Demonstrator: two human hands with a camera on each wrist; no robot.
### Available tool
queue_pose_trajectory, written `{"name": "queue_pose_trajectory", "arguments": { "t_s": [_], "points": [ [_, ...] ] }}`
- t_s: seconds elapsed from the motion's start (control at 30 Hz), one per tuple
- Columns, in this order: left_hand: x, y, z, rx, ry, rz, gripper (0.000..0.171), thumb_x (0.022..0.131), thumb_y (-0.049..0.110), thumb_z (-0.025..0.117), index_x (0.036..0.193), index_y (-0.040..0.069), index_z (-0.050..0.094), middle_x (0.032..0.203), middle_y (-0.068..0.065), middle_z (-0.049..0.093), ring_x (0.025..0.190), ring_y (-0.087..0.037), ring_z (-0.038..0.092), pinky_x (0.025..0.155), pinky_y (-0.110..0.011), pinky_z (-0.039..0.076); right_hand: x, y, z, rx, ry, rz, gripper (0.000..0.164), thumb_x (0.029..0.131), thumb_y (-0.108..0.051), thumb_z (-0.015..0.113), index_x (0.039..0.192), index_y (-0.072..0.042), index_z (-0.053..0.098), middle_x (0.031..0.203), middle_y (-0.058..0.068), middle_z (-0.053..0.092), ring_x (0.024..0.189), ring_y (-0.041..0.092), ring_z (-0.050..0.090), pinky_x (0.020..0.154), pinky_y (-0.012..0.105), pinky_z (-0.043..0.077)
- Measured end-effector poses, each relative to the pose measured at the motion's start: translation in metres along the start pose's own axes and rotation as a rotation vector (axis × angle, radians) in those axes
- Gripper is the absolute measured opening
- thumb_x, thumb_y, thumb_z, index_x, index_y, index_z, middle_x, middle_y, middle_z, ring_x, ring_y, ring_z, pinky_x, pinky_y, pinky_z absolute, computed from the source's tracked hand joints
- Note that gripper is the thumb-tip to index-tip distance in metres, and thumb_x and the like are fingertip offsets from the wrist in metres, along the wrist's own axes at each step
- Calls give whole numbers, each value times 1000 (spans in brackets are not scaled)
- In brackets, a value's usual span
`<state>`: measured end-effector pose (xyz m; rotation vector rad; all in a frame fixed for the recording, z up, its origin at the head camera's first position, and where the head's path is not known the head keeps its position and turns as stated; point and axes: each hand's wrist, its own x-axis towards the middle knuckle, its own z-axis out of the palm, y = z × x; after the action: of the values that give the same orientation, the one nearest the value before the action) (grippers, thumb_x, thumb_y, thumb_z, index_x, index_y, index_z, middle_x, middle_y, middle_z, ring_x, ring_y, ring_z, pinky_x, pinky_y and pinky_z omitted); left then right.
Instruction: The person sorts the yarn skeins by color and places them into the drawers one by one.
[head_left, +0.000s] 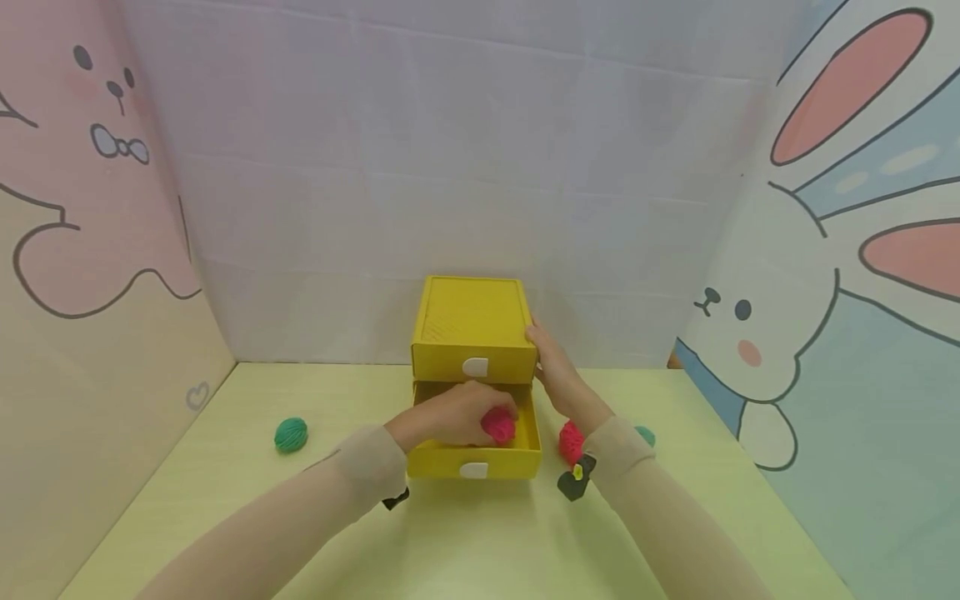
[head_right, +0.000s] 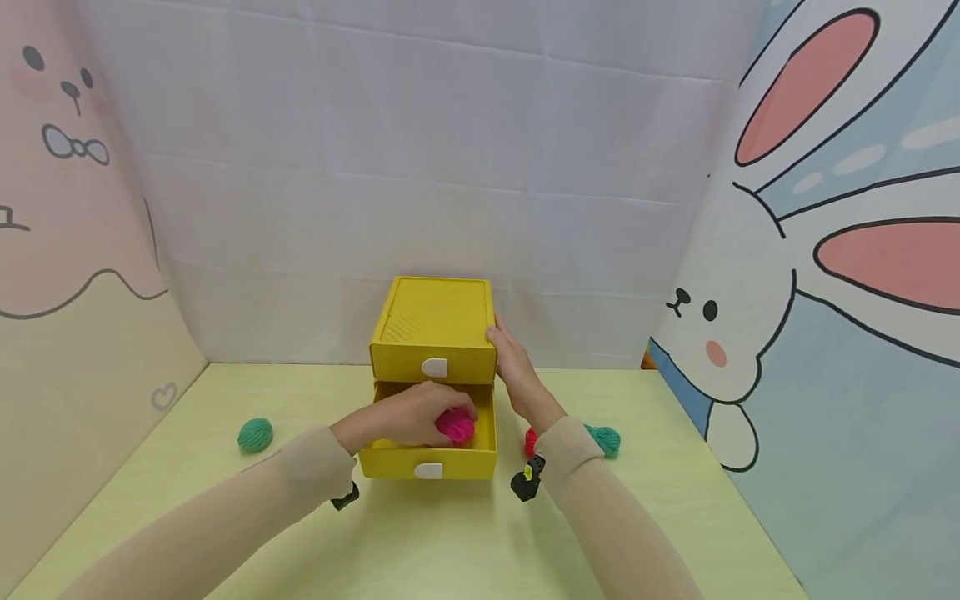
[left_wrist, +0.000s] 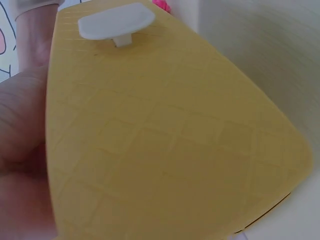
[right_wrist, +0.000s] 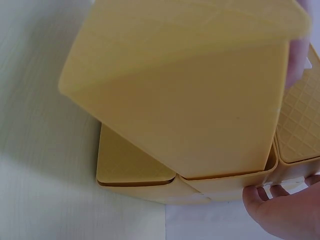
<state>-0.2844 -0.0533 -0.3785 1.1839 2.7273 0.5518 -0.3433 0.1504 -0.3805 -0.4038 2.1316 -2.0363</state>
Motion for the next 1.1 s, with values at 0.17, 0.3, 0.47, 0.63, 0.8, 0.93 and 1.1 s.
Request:
{"name": "queue_pose_trajectory", "arguments": {
  "t_s": [0.17, 0.3, 0.47, 0.63, 0.8, 0.93, 1.1],
  "points": [
    [5, -3, 7, 26, 12, 38, 34, 95, 19, 83, 127, 16, 72, 117, 4, 73, 106, -13, 64, 101, -30, 54, 0, 0, 1, 6, 6, 1, 58, 116, -42, 33, 172, -37, 16, 176, -7, 18, 161, 18, 17, 130, 61, 14],
    [8, -2, 12, 30, 3, 44, 35, 95, 19, 83, 127, 17, 72, 118, 4, 73, 107, -13, 64, 101, -29, 54, -1, -1, 1, 9, 4, -4, 59, 116, -41, 33, 172, -35, 15, 177, -6, 18, 161, 19, 17, 130, 61, 14],
    [10, 0, 13, 30, -18, 32, 38, 95, 21, 83, 131, 18, 71, 122, 4, 72, 109, -13, 64, 103, -29, 54, -2, -1, 1, 10, 1, -14, 60, 115, -40, 32, 172, -33, 15, 177, -3, 18, 161, 22, 16, 130, 63, 14],
    [6, 3, 9, 29, -4, 31, 42, 95, 20, 83, 135, 16, 70, 124, 3, 72, 110, -14, 63, 102, -29, 54, -1, 0, 1, 5, 2, -18, 60, 115, -40, 32, 172, -33, 15, 177, -2, 19, 161, 23, 17, 129, 64, 15],
    [0, 6, 1, 0, 3, 40, 45, 94, 21, 84, 137, 14, 69, 126, 2, 72, 109, -15, 64, 101, -28, 54, -1, 0, 2, -2, 7, -16, 60, 115, -39, 33, 172, -33, 16, 177, -3, 19, 161, 23, 18, 129, 63, 16],
    [-4, 8, -10, -40, 12, 27, 49, 93, 22, 85, 138, 13, 68, 130, 1, 72, 114, -18, 65, 105, -32, 53, 0, 0, 2, -3, 7, -11, 59, 115, -40, 32, 172, -34, 16, 176, -4, 20, 160, 23, 19, 129, 63, 16],
    [-10, 10, -24, -95, 50, 0, 49, 92, 21, 86, 137, 12, 69, 133, -2, 70, 122, -22, 62, 112, -41, 49, 0, 0, 1, -1, 0, -9, 58, 116, -40, 30, 172, -33, 15, 177, -2, 19, 161, 26, 18, 129, 64, 15]
  ]
}}
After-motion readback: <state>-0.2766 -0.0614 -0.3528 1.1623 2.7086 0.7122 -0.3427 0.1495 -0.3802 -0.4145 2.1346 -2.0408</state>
